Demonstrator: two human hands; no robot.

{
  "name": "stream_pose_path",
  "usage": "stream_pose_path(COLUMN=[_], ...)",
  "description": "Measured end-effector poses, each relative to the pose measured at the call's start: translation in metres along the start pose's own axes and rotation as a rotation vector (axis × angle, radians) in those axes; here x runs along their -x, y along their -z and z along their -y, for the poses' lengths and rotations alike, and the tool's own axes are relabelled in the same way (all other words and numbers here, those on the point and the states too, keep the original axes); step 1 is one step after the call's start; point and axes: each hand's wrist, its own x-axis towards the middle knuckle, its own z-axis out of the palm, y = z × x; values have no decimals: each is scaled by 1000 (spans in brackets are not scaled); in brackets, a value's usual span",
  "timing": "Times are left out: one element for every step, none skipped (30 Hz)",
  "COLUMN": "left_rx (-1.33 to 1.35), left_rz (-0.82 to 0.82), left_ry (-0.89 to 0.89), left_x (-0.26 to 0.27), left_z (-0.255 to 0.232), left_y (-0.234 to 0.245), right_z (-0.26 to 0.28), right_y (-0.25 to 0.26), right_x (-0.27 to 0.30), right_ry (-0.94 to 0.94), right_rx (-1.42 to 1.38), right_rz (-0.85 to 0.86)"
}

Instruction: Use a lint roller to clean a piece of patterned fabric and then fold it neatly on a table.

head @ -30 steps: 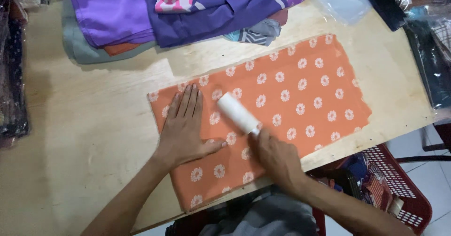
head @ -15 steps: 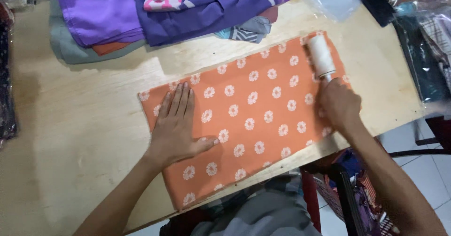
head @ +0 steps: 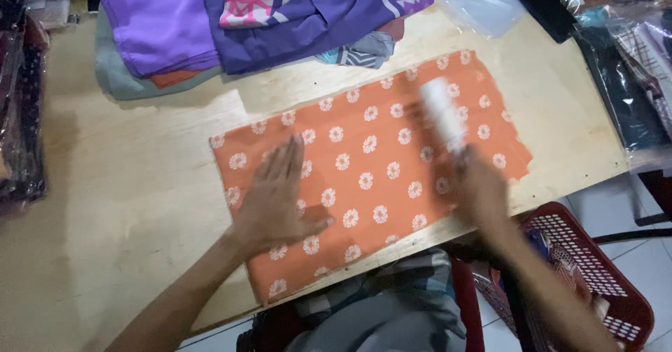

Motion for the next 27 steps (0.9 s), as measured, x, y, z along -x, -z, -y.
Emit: stream_pose_path(left_rx=[-5, -11, -12, 25, 63, 63, 146, 229, 229, 194, 159, 160, 121, 81, 82, 40, -1, -1, -84, -166, -166, -114, -62, -62, -52, -44, -45], left_rz=[10, 20, 22, 37, 52, 57, 40, 23, 27, 23, 19, 20, 6, -7, -6, 7, 19, 17, -25, -67, -66, -81, -95, -95, -112, -129, -128], left_ry=[-44, -87, -88, -83, -78, -79, -76, -75, -78, -87, -96, -96, -106, -115, -114, -124, -134, -132, -173, -216, -215, -216, -217, -217, -218, -221, -224], left_x=[2, 4, 5, 6, 7, 7, 6, 5, 5, 5, 5, 5, 5, 6, 5, 4, 3, 4, 4, 5, 4, 4, 4, 4, 4, 4, 4], left_z=[-1, -2, -1, 1, 3, -1, -5, -9, -6, -3, 0, 1, 3, 4, 3, 2, 1, 1, 0, -1, -1, -2, -2, -2, -3, -3, -2], left_y=[-6, -12, -14, -16, -19, -13, -6, 1, -4, -8, -13, -16, -19, -22, -20, -19, -17, -17, -18, -19, -18, -18, -18, -18, -19, -19, -19], right_z=[27, 56, 57, 58, 60, 62, 63, 65, 69, 72, 75, 71, 67, 63, 57, 50, 44, 49, 54, 58, 46, 35, 23, 14, 6, -3, -5], right_y=[6, 13, -1, -16, -31, -44, -57, -69, -68, -67, -67, -71, -76, -80, -77, -73, -70, -56, -41, -26, -30, -34, -38, -38, -38, -38, -32], right_x=[32, 62, 79, 96, 113, 117, 122, 126, 129, 132, 134, 133, 131, 130, 117, 104, 91, 81, 72, 63, 52, 41, 31, 21, 12, 3, 1], right_ry=[-13, -23, -24, 95, 214, 211, 343, 471, 466, 563, 649, 648, 647, 647, 647, 506, 355, 357, 291, 224, 225, 147, 70, 70, 18, -35, -36], right_rx=[-35, -71, -72, -38, -3, -6, 81, 167, 165, 327, 486, 487, 554, 620, 620, 477, 328, 329, 314, 298, 299, 269, 239, 240, 209, 176, 174], right_rz=[196, 392, 393, 452, 510, 513, 439, 361, 361, 80, -206, -204, -231, -258, -256, 61, 369, 369, 411, 454, 455, 436, 416, 416, 364, 311, 310])
